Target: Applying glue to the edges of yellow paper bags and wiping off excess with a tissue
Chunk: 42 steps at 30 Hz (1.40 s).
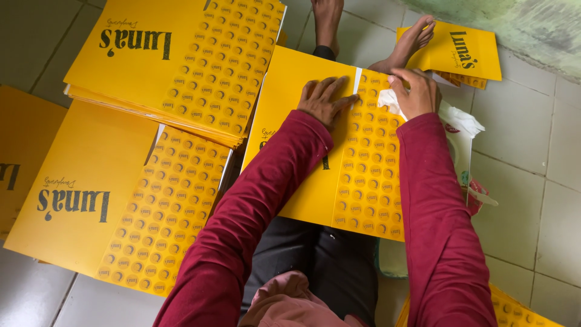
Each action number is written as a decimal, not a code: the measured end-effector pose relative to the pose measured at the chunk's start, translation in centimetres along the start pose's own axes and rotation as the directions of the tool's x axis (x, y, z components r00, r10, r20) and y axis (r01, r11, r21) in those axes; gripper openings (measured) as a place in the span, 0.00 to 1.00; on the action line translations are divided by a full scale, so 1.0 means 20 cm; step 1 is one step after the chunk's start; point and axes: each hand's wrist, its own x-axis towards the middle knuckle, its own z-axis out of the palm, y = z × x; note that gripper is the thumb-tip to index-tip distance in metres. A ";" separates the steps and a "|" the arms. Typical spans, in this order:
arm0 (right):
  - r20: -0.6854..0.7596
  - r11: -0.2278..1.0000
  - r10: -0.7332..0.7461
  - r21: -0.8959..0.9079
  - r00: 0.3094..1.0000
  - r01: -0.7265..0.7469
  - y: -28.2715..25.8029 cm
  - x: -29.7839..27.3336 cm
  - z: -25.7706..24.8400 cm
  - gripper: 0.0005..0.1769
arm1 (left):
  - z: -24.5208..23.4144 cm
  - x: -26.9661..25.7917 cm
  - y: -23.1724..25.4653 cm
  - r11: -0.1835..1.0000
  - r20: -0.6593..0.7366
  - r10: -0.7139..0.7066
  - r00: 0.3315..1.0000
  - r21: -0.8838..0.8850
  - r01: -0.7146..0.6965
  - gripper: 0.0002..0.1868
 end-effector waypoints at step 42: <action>-0.063 0.978 0.168 -0.111 0.984 -0.174 -0.04 0.08 0.03 0.09 | 0.05 0.01 -0.02 0.999 0.026 0.034 0.999 0.037 -0.035 0.24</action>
